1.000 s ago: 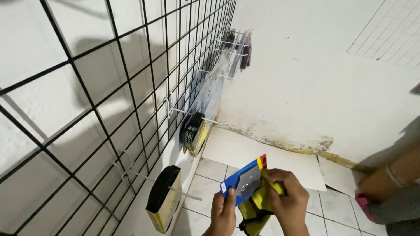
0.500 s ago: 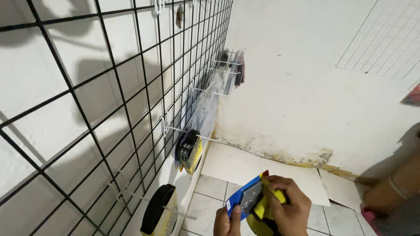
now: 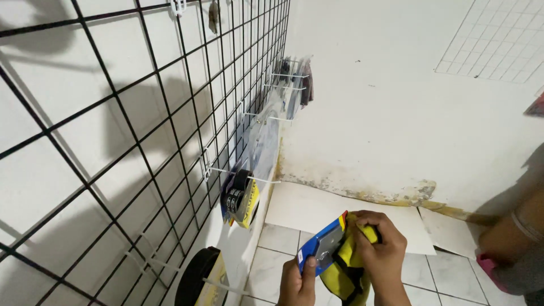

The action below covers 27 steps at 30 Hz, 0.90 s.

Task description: The person wipes the front and back of a small packaged item with a yellow cloth, then flips it over to wipe the other side. The person continues to wipe the package thoroughly on all visible sides.

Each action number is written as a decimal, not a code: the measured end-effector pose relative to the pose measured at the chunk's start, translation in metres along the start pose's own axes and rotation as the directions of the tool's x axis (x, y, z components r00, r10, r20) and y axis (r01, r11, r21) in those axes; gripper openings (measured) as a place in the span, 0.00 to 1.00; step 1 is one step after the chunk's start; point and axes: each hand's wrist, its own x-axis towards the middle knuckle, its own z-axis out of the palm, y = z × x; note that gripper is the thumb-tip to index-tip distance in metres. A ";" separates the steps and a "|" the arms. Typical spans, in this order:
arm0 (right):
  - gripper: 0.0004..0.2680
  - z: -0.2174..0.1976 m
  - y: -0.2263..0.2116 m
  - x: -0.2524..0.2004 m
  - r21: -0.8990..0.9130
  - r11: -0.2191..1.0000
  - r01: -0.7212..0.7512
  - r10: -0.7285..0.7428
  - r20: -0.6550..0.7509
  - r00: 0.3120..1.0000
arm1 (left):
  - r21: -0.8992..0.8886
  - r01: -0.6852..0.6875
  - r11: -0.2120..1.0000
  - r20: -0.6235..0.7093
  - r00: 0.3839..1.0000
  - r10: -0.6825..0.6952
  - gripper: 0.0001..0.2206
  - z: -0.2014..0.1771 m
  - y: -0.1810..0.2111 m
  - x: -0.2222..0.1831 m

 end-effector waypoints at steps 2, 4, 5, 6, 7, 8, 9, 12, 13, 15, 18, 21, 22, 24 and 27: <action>0.07 0.000 -0.003 -0.006 -0.038 0.999 -0.003 0.003 0.007 1.000 | 0.029 -0.088 0.996 -0.129 0.987 0.091 0.15 0.004 -0.017 -0.002; 0.06 -0.001 0.007 -0.015 -0.020 0.999 -0.040 0.040 0.022 0.999 | 0.015 -0.041 0.999 -0.162 0.986 0.043 0.15 0.004 -0.030 0.000; 0.06 -0.001 0.011 -0.018 0.003 0.998 -0.067 0.067 0.035 0.997 | 0.002 -0.005 1.000 -0.199 0.980 0.005 0.16 0.005 -0.035 0.002; 0.06 0.001 0.014 -0.021 0.001 0.998 -0.067 0.067 0.037 0.997 | 0.000 -0.003 1.000 -0.200 0.980 0.003 0.16 0.004 -0.035 0.005; 0.07 0.001 0.017 -0.026 -0.016 1.000 -0.003 0.003 0.037 0.999 | -0.056 0.046 0.997 -0.197 0.979 -0.056 0.18 0.004 -0.035 0.005; 0.08 0.001 0.019 -0.031 -0.032 0.998 0.062 -0.061 0.037 0.997 | -0.111 0.095 0.989 -0.191 0.975 -0.115 0.19 0.005 -0.035 0.005; 0.08 0.000 0.022 -0.036 -0.038 0.997 0.064 -0.062 0.042 0.997 | -0.118 0.096 0.988 -0.193 0.974 -0.118 0.19 0.004 -0.037 0.006; 0.08 -0.009 0.030 -0.042 0.003 0.999 0.035 -0.035 0.129 0.991 | -0.140 0.108 0.984 -0.211 0.968 -0.136 0.17 0.002 -0.033 0.014; 0.06 -0.013 0.032 -0.041 -0.041 0.991 -0.128 0.132 0.143 0.981 | -0.179 0.139 0.974 -0.192 0.966 -0.173 0.18 0.000 -0.028 0.017; 0.04 -0.027 0.037 -0.036 -0.085 0.956 -0.282 0.292 0.149 0.945 | -0.218 0.166 0.962 -0.174 0.963 -0.206 0.20 -0.003 -0.026 0.018; 0.08 -0.056 0.048 -0.026 -0.032 0.884 -0.466 0.467 -0.001 0.884 | -0.190 0.197 0.962 -0.149 0.963 -0.226 0.19 -0.002 -0.028 0.016; 0.07 -0.083 0.048 -0.022 -0.082 0.994 -0.071 0.051 -0.224 0.973 | -0.133 0.230 0.964 -0.074 0.968 -0.241 0.21 0.001 -0.007 0.014; 0.09 -0.089 0.035 -0.020 -0.134 0.991 0.008 -0.041 -0.246 0.968 | -0.115 0.210 0.971 -0.017 0.977 -0.213 0.21 0.003 0.002 0.014; 0.10 -0.092 0.020 -0.021 -0.189 0.979 0.082 -0.132 -0.271 0.953 | -0.094 0.188 0.978 0.049 0.982 -0.184 0.24 0.008 0.015 0.016; 0.07 -0.072 0.014 -0.036 -0.150 0.980 0.130 -0.159 -0.200 0.967 | -0.129 0.068 0.989 0.124 0.991 -0.052 0.23 0.016 0.024 0.012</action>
